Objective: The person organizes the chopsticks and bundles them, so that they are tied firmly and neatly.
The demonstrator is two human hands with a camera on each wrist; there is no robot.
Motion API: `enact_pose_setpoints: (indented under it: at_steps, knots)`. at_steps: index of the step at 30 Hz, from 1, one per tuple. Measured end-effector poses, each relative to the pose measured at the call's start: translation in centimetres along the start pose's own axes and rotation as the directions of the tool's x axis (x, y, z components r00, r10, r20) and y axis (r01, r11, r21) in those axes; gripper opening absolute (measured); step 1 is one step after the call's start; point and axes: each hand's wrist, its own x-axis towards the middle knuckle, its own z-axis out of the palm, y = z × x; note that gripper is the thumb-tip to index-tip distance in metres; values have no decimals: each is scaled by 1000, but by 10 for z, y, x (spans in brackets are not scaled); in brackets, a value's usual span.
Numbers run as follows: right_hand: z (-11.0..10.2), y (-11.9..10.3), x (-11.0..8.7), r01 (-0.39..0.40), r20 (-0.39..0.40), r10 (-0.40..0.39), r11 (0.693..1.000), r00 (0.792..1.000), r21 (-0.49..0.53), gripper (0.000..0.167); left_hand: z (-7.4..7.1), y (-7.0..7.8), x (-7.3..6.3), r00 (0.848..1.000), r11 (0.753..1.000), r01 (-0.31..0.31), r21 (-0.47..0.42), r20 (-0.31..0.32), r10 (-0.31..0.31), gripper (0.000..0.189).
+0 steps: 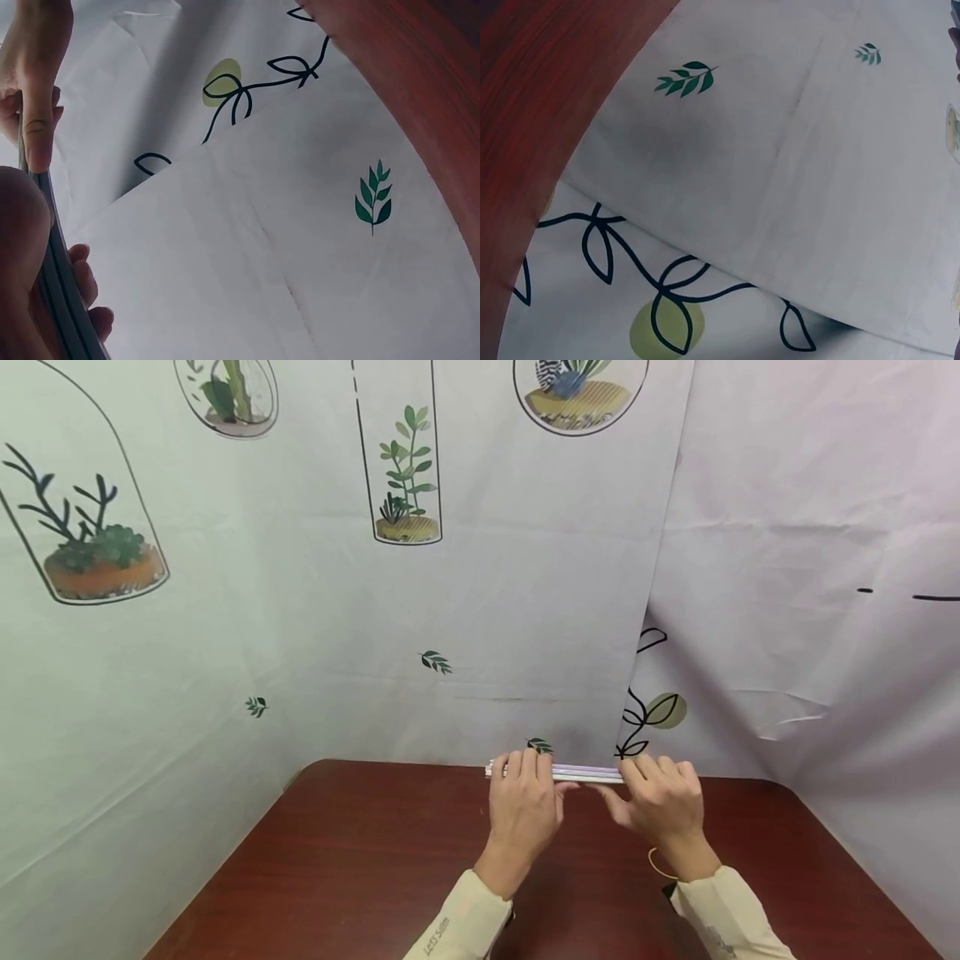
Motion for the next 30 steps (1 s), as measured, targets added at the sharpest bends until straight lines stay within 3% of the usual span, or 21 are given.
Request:
enact_pose_setpoints:
  at_steps: [7,18,23,30]
  knots:
    - [0,-5,9,-16,-4,16,1000,1000,5,61,0,0,1,999,999,48,-15,-23,-48,44]
    - [7,-16,-4,-112,74,109,993,991,30,59,-1,-2,1,996,997,75,-19,-47,-76,40]
    - [9,-17,-3,-96,41,94,995,995,28,62,-1,-3,2,996,997,71,-18,-49,-72,34]
    - [14,-15,8,-54,-107,52,999,993,-9,66,-8,-3,5,997,997,82,2,11,-82,43]
